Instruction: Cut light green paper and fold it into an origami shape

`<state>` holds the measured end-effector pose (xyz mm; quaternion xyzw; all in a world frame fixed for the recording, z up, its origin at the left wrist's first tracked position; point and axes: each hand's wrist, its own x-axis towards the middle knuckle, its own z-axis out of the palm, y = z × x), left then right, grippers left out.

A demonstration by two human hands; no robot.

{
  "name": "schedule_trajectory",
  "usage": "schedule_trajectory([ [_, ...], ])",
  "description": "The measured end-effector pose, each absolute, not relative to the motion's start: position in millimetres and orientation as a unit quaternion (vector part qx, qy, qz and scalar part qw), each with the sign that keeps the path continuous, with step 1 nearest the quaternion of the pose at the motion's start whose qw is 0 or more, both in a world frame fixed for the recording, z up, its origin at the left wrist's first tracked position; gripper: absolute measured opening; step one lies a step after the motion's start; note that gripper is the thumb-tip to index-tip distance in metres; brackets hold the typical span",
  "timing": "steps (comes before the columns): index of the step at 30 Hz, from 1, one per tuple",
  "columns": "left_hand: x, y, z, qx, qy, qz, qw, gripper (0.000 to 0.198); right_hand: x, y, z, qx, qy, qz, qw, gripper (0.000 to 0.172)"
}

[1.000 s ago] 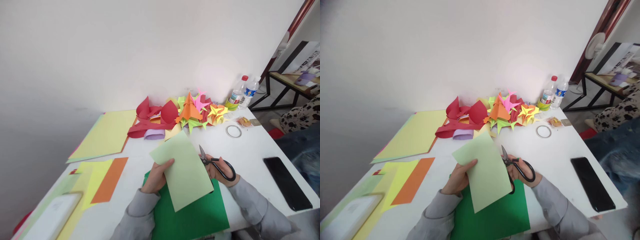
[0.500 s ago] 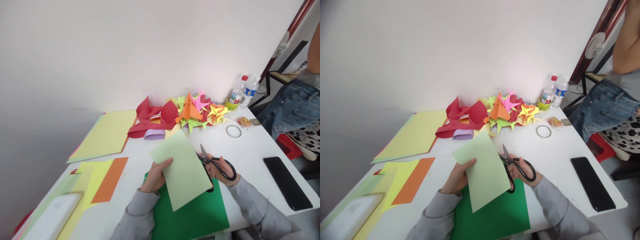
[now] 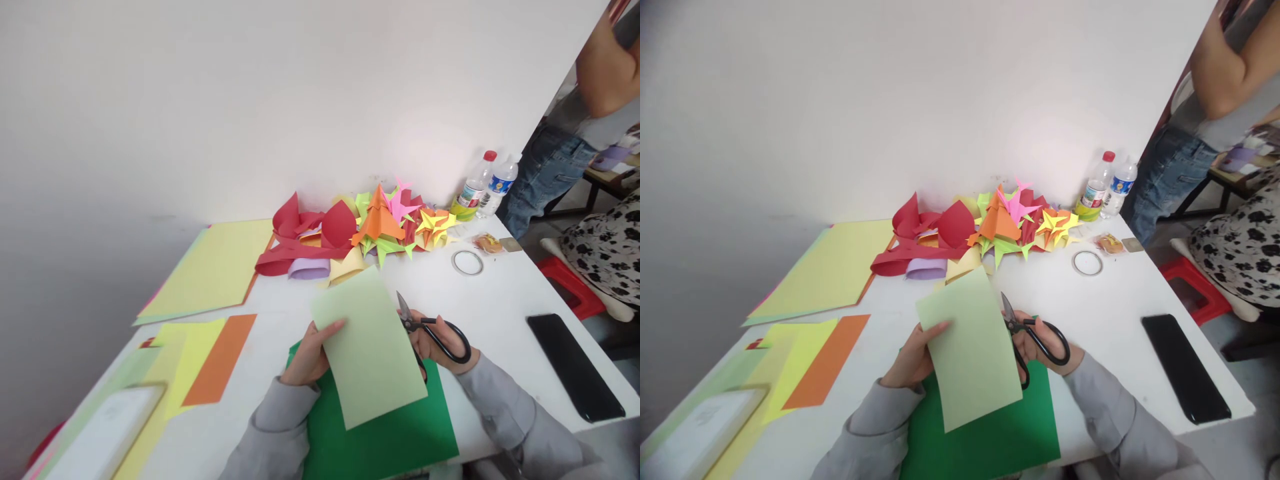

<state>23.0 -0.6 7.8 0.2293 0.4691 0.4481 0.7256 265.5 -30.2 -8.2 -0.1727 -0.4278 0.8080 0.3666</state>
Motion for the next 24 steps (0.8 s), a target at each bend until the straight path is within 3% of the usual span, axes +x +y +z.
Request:
schedule_trajectory([
  [4,20.7,0.0,8.4,0.198,0.471,0.457,0.728,0.061,265.8,-31.5,-8.5,-0.181,-0.440,0.799,0.369,0.092],
  [13,28.8,-0.4,14.8,0.235,0.484,0.456,0.709,0.072,264.8,-32.1,-4.8,-0.228,-0.463,0.773,0.369,0.092],
  [24,28.2,1.8,19.8,0.237,0.486,0.475,0.695,0.072,269.3,-30.5,-2.9,-0.210,-0.435,0.786,0.386,0.089],
])
